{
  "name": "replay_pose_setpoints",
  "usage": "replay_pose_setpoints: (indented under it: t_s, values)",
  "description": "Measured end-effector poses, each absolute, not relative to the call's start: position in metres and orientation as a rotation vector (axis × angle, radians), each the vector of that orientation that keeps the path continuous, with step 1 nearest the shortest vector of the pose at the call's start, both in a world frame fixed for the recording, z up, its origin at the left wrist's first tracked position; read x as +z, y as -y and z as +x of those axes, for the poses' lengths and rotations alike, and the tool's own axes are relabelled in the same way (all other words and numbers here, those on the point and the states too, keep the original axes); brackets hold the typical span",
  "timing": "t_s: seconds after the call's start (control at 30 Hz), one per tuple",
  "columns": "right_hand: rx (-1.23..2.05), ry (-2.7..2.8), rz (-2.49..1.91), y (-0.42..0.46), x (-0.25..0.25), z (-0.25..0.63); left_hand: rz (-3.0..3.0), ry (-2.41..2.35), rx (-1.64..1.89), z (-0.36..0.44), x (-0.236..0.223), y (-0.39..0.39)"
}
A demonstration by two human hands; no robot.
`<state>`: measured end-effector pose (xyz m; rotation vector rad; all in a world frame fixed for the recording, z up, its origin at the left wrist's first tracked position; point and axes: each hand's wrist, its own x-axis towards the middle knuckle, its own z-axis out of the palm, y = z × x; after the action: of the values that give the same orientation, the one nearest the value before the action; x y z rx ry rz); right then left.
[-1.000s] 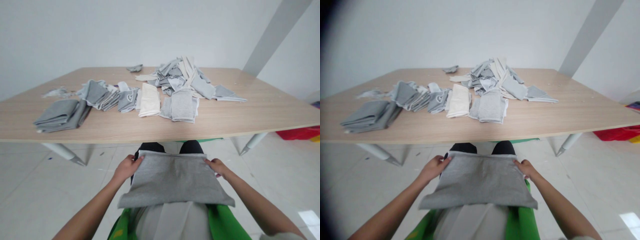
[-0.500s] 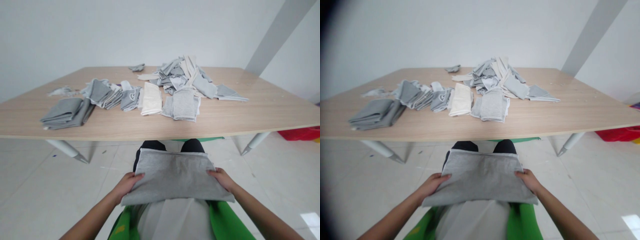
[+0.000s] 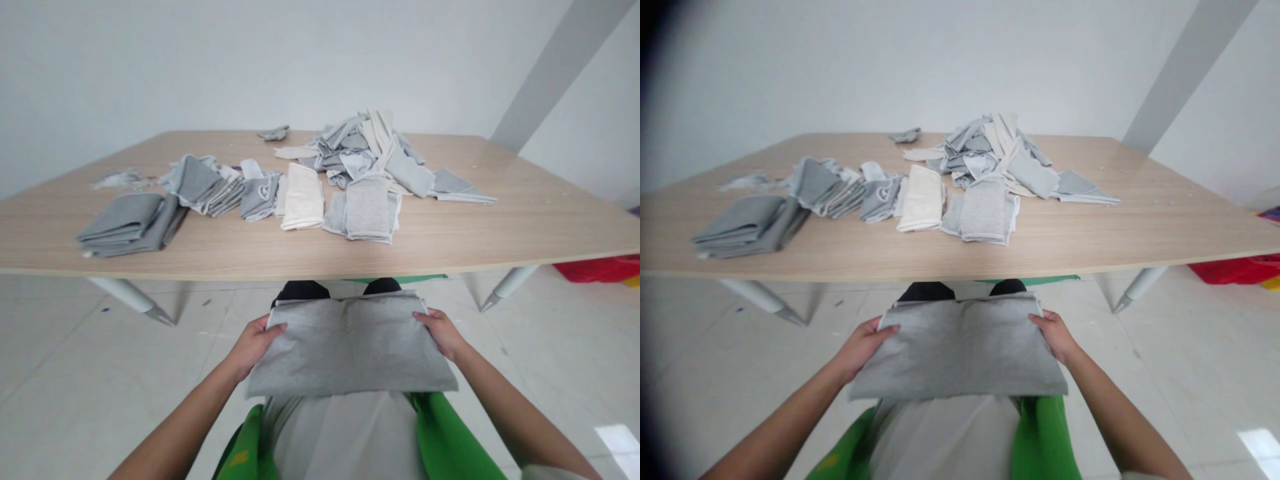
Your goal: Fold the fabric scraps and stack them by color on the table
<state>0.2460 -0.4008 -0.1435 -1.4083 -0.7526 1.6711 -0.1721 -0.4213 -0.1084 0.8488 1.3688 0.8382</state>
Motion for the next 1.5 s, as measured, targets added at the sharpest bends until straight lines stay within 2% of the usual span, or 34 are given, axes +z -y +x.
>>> replay_pose_setpoints:
  t_s: [0.2,0.3,0.47,0.7,0.9,1.1,1.2,1.37,1.5]
  values:
    - [1.593,0.875,-1.121,0.406,-0.090,0.241,0.879,-1.253,1.087,-0.173,-0.065,0.422]
    - [1.592,0.867,-1.123,0.408,-0.087,0.227,0.813,-1.197,1.082,-0.163,-0.072,0.424]
    - [1.621,0.999,-1.384,0.411,-0.095,0.207,0.824,-1.273,0.872,-0.145,-0.084,0.431]
    - [1.597,1.015,-1.309,0.440,-0.071,0.229,0.897,-1.395,0.838,-0.164,-0.056,0.460]
    - [1.423,0.893,-1.243,0.461,-0.055,0.248,0.920,-1.521,1.068,-0.192,-0.046,0.470]
    - [1.228,0.859,-1.271,0.454,-0.032,0.239,0.946,-1.535,1.178,-0.181,-0.016,0.456]
    - [1.220,1.063,-1.312,0.451,-0.012,0.218,1.166,-1.478,1.089,-0.166,0.004,0.447]
    - [0.971,1.494,-1.213,0.453,0.020,0.172,1.837,-1.375,0.832,-0.119,0.042,0.447]
    - [1.002,1.655,-1.028,0.455,0.029,0.138,2.274,-1.187,0.704,-0.073,0.053,0.454]
